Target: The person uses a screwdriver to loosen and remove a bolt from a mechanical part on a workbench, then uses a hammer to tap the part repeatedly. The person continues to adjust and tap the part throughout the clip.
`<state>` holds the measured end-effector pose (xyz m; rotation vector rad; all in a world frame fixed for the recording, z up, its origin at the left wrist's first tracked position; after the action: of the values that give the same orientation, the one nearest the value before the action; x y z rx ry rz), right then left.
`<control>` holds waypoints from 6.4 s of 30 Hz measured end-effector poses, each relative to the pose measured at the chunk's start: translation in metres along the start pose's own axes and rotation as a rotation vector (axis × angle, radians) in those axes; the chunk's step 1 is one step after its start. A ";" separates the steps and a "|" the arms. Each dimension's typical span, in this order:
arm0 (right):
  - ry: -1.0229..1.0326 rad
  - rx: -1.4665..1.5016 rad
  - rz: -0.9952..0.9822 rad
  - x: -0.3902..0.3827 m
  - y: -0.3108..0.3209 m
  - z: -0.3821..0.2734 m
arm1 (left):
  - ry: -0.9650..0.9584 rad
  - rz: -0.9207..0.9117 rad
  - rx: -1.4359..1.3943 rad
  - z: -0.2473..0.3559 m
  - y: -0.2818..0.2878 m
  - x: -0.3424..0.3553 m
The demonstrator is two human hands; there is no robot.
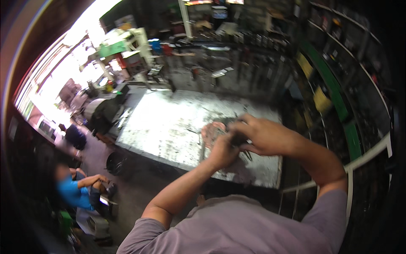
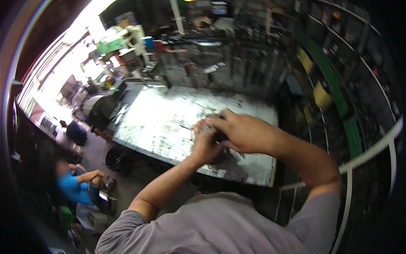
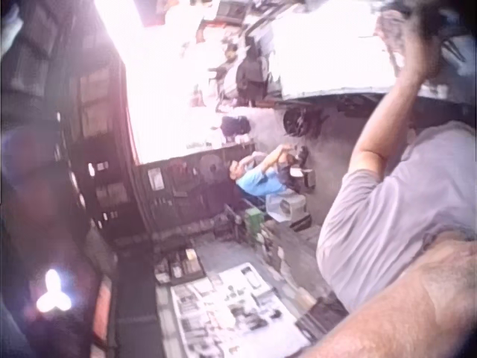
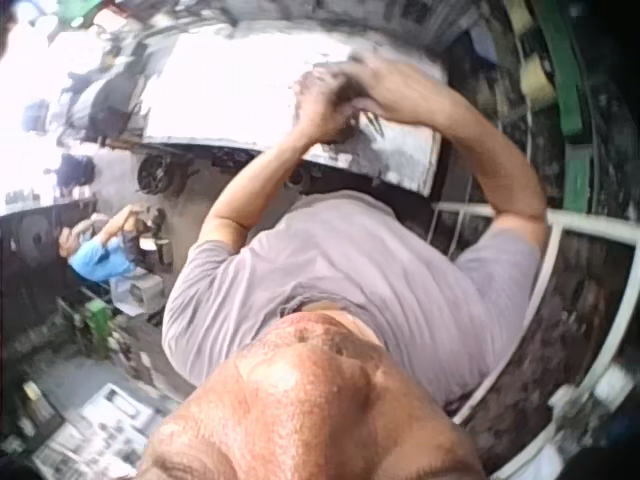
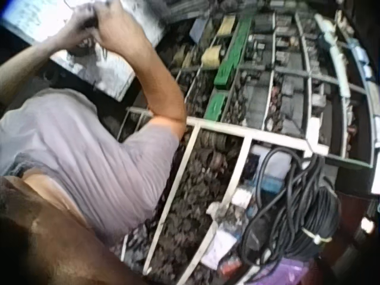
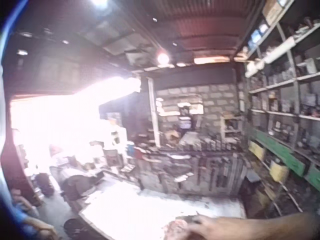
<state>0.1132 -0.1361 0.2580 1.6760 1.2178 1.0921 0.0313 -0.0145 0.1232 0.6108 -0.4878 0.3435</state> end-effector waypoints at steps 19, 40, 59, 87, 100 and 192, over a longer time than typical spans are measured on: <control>-0.200 1.335 0.539 -0.002 -0.123 0.058 | -0.147 -0.140 0.306 -0.078 -0.056 -0.039; 0.082 -0.242 -0.081 0.003 0.005 0.013 | -0.058 -0.172 0.242 -0.094 -0.062 -0.056; -0.050 -0.229 -0.049 0.011 0.010 0.017 | -0.100 -0.146 0.194 -0.100 -0.065 -0.058; -0.161 -0.201 0.069 -0.001 -0.003 0.022 | -0.002 -0.237 0.233 -0.094 -0.063 -0.058; -0.129 -0.065 0.262 -0.007 -0.032 0.040 | 0.121 -0.040 0.401 -0.091 -0.029 -0.054; 0.370 1.318 -0.225 0.027 -0.101 0.046 | 0.058 -0.268 0.139 -0.122 -0.009 -0.037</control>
<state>0.1309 -0.0905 0.1551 2.1414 2.6371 0.3842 0.0448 0.0475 0.0122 0.7897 -0.3226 0.1406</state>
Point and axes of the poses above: each hand's wrist, its own x-axis towards the middle knuckle, its own y-axis out of the back of the hand, z = x × y, the point moved 4 cm from there along x, towards the middle knuckle, and after that the axes turned 5 degrees about -y, right-handed, at the moved point
